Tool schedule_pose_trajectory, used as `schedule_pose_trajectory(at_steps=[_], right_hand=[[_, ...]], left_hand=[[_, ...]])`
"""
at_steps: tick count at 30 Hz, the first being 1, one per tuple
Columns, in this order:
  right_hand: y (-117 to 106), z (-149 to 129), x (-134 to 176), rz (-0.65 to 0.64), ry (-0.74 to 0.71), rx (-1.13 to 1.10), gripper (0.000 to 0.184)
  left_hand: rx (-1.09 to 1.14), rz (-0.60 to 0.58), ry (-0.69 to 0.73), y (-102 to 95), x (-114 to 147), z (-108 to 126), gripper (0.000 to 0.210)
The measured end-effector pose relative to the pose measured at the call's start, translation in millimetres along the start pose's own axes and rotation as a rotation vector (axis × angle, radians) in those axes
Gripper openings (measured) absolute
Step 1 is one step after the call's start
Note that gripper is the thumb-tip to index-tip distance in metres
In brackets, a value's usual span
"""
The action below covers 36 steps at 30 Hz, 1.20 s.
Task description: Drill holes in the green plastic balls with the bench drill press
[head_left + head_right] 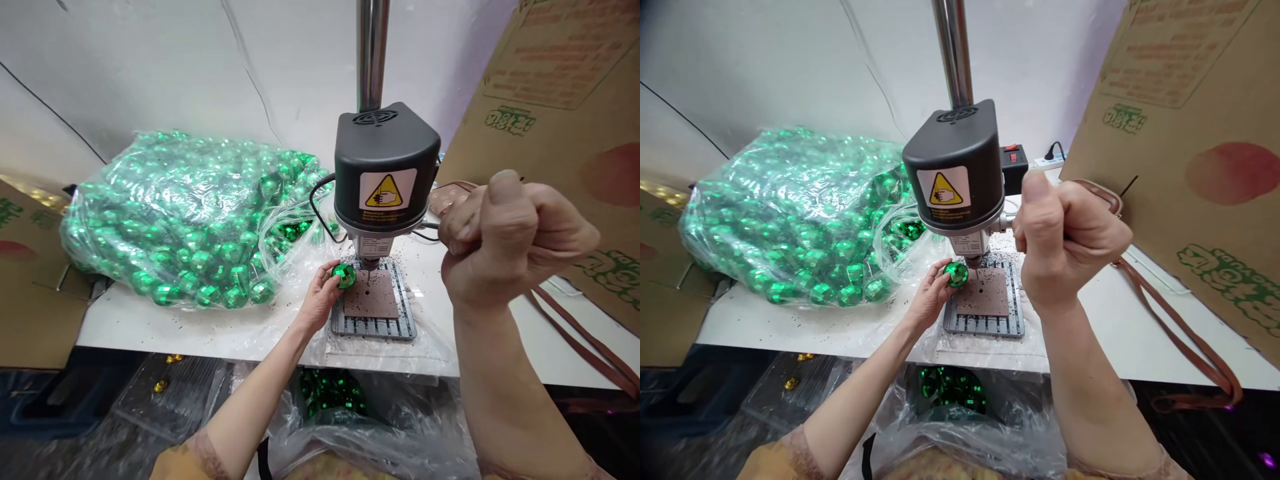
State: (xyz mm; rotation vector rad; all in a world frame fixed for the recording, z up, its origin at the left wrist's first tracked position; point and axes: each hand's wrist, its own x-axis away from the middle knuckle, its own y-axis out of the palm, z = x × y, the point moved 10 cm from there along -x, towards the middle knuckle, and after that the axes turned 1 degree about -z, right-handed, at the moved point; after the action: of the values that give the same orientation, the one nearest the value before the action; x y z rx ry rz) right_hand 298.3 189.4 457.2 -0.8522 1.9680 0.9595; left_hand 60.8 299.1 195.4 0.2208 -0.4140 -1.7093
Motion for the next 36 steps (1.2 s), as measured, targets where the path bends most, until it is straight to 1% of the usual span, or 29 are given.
schedule_pose_trajectory(at_steps=[2,7,10,17,21,26,28,31,34,36], right_hand=[[0,0,0,-0.003,0.002,0.002,0.063],[0,1,0,-0.007,0.025,0.011,0.062],[0,1,-1,-0.009,0.019,-0.002,0.063],[0,1,0,0.002,0.014,-0.026,0.060],[1,1,-1,-0.003,0.004,-0.030,0.060],[1,0,-1,-0.004,-0.016,-0.035,0.059],[1,0,-1,-0.006,-0.020,-0.026,0.059],[0,0,-1,0.001,-0.006,-0.007,0.057],[0,0,-1,0.008,0.005,-0.010,0.057],[0,0,-1,0.010,-0.004,-0.020,0.058]], left_hand=[[-0.061,-0.020,0.038,2.8,-5,-1,0.061],[-0.170,-0.058,0.131,7.0,-11,-1,0.071],[-0.175,-0.056,0.124,9.8,-10,-5,0.070],[-0.110,-0.046,0.079,19.5,-4,-14,0.063],[-0.145,-0.063,0.080,21.8,-4,-15,0.059],[-0.158,-0.104,0.060,26.3,-5,-23,0.062],[-0.162,-0.102,0.061,27.3,-6,-25,0.066],[-0.179,-0.076,0.065,25.9,-6,-24,0.069],[-0.199,-0.072,0.071,25.1,-3,-16,0.062],[-0.212,-0.076,0.061,25.2,-1,-12,0.060]])
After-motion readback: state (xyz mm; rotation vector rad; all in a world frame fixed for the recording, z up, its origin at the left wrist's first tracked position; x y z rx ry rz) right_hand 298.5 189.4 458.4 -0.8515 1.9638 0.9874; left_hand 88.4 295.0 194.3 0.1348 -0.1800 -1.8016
